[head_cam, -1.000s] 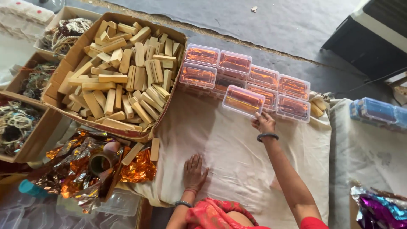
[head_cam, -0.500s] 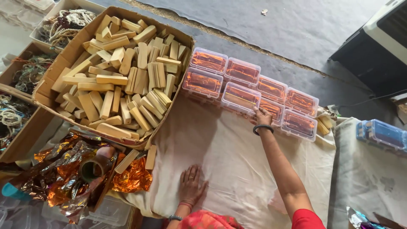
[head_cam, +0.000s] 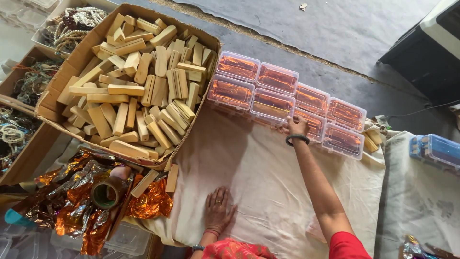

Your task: The person wipes a clear plastic container with a cloth, then places two orange foil-wrapped bars inside and closes the lid. They then wipe a wooden block with the cloth and wrap it in a sheet of orange foil.

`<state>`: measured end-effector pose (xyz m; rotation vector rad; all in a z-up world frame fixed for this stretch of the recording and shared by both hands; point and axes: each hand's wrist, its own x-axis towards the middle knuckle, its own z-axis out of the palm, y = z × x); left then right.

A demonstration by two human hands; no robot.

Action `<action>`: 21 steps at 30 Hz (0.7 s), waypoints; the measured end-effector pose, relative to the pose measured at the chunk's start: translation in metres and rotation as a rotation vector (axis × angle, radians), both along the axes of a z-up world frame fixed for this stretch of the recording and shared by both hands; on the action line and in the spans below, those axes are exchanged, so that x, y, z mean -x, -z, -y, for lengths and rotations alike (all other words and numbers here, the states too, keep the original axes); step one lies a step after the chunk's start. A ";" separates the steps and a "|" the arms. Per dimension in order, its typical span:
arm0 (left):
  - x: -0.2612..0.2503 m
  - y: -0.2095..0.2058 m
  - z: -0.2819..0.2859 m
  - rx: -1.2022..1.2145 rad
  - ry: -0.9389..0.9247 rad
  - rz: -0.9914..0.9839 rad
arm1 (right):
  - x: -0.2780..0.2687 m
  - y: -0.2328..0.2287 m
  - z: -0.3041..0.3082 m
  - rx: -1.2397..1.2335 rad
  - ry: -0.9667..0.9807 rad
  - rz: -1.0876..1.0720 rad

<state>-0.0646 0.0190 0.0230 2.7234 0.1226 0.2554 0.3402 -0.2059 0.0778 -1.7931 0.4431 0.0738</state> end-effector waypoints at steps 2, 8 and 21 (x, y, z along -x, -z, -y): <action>0.000 0.001 -0.001 0.008 0.004 -0.027 | 0.005 0.017 0.009 0.799 -0.096 0.453; 0.000 0.000 0.000 0.017 -0.002 -0.007 | 0.063 -0.058 -0.056 1.048 -0.399 0.850; 0.000 -0.003 0.000 0.012 0.001 -0.013 | 0.033 -0.001 -0.084 1.150 -0.325 0.822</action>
